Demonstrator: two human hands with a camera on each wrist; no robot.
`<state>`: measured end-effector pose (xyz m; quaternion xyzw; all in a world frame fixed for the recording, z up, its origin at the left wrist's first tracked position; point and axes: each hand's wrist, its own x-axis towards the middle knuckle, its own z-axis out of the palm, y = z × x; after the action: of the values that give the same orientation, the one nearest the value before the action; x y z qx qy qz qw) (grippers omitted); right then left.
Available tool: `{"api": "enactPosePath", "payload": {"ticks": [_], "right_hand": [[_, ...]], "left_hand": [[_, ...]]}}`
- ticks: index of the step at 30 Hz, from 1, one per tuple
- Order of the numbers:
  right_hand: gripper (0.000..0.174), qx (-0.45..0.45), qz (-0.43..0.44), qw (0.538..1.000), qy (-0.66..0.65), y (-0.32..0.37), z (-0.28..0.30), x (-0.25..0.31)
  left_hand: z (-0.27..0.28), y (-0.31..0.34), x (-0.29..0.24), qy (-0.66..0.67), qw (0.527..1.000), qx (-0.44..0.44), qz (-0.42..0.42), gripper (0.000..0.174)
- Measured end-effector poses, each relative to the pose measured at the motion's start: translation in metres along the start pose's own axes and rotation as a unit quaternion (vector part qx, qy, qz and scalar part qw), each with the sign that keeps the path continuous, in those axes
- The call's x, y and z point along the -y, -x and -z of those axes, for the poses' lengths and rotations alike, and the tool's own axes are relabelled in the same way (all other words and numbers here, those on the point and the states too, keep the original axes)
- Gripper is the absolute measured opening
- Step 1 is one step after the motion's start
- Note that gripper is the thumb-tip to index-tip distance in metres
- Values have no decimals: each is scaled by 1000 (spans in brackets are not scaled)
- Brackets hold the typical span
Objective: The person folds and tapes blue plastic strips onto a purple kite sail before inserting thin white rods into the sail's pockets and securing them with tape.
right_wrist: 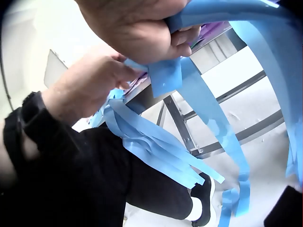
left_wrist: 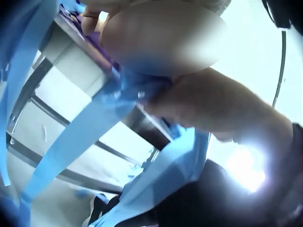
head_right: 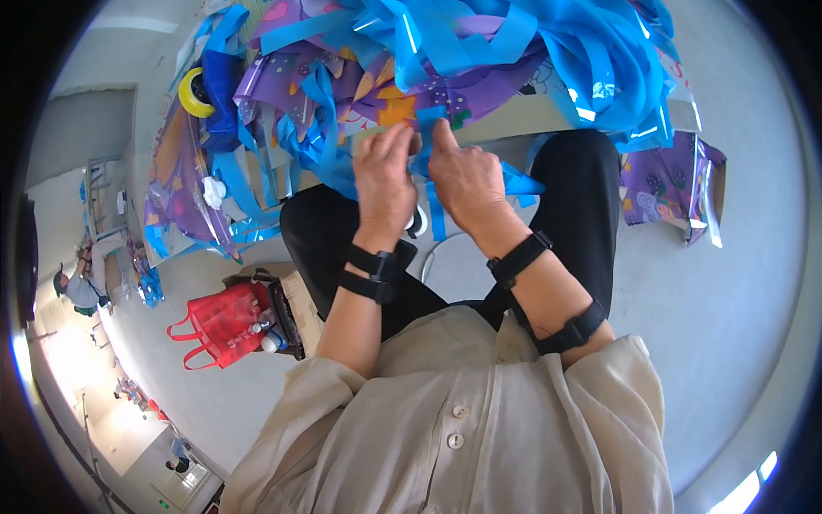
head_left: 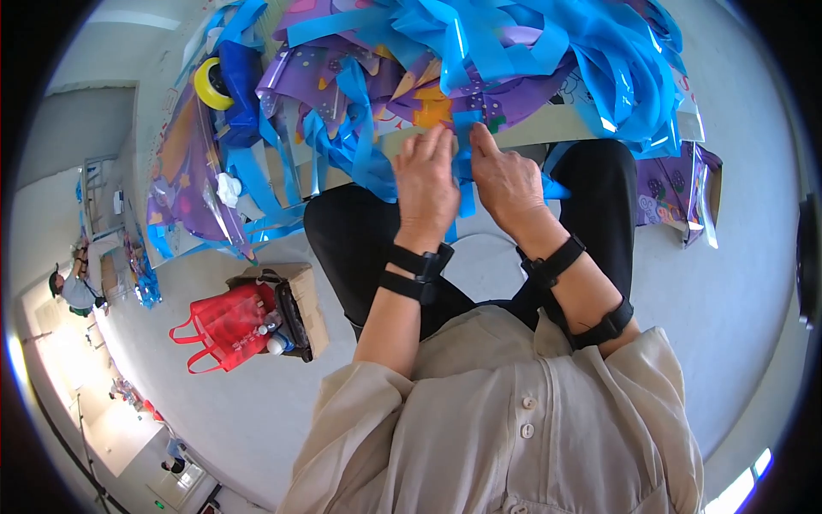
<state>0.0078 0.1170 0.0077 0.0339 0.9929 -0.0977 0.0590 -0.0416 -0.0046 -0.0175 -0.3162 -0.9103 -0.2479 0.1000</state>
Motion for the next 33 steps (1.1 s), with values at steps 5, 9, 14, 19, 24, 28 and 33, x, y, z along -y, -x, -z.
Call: {"api": "enactPosePath", "payload": {"ticks": [5, 9, 14, 19, 24, 28, 33], "right_hand": [[48, -7, 5, 998, 68, -3, -5, 0], [47, -4, 13, 998, 68, -3, -10, -1], [48, 12, 13, 996, 83, -3, -8, 2], [46, 1, 18, 997, 70, -1, -8, 1], [46, 3, 16, 996, 83, -1, -6, 2], [47, 12, 15, 997, 79, -1, -4, 2], [47, 5, 19, 997, 80, -2, -6, 1]], "left_hand": [[76, -22, 89, -24, 981, -168, 94, 20], [124, -37, 201, -17, 905, -304, 296, 11], [155, -66, 232, 147, 832, -255, 470, 18], [164, -82, 236, 283, 794, -227, 487, 17], [171, -94, 254, 301, 759, -216, 535, 13], [171, -98, 258, 352, 723, -270, 529, 9], [171, -69, 247, 371, 720, -190, 555, 11]]}}
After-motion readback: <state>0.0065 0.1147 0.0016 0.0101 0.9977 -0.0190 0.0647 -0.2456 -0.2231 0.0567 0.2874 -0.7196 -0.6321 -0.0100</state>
